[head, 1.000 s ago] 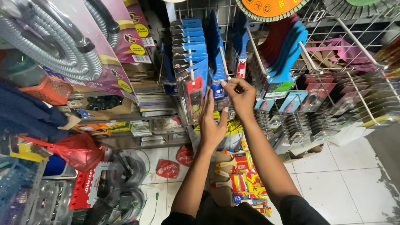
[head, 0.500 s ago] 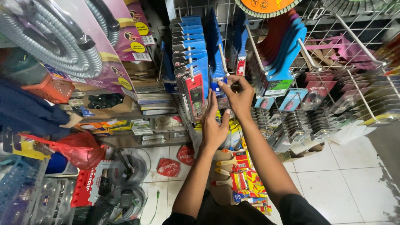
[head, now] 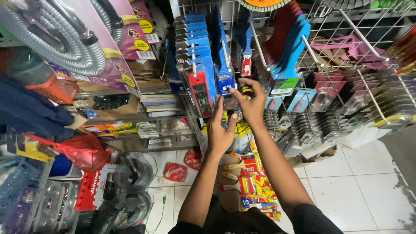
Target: Stocking paintbrushes and other tools onto a display rack from a cardboard box
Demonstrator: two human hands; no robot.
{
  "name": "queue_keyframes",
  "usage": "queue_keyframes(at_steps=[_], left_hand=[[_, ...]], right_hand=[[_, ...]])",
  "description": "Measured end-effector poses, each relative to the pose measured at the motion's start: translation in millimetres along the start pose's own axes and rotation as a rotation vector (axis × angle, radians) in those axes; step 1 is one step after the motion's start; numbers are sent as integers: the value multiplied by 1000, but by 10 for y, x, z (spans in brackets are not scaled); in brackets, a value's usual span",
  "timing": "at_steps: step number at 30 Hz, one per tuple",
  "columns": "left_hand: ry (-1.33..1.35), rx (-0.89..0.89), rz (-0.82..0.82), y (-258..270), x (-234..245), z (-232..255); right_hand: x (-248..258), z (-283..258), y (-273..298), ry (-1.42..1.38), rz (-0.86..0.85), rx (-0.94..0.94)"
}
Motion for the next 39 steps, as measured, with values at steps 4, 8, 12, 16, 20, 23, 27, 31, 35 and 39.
queue_keyframes(at_steps=[4, 8, 12, 16, 20, 23, 27, 31, 35, 39], left_hand=[[21, 73, 11, 145, 6, 20], [180, 188, -13, 347, -60, 93], [239, 271, -21, 752, -182, 23], [272, 358, -29, 1306, -278, -194], [351, 477, 1, 1807, -337, -438], [350, 568, 2, 2148, -358, -505], [347, 632, 0, 2416, -334, -453], [350, 650, -5, 2605, -341, -495], [346, 642, -47, 2665, -183, -476], [342, 644, -105, 2822, -7, -656]], right_hand=[[178, -8, 142, -65, -16, -27], [428, -11, 413, -142, -84, -95], [767, -29, 830, -205, -137, -213], [1202, 313, 1367, -219, -121, -333], [1568, 336, 1762, -259, -139, -454], [1780, 373, 2052, -240, -146, -531], [1876, 418, 2319, -222, -160, -575], [1936, 415, 2502, -204, -135, -575], [1887, 402, 2686, -208, -111, -577], [1774, 185, 2911, -175, -49, -589]])
Point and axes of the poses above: each hand's wrist, its own y-axis away from the middle knuckle, its own x-axis out of the back of the hand, z = x × y, the point moved 4 cm from there along -y, towards the middle knuckle, and after that the axes turned 9 degrees about -y, right-handed, at the moved point
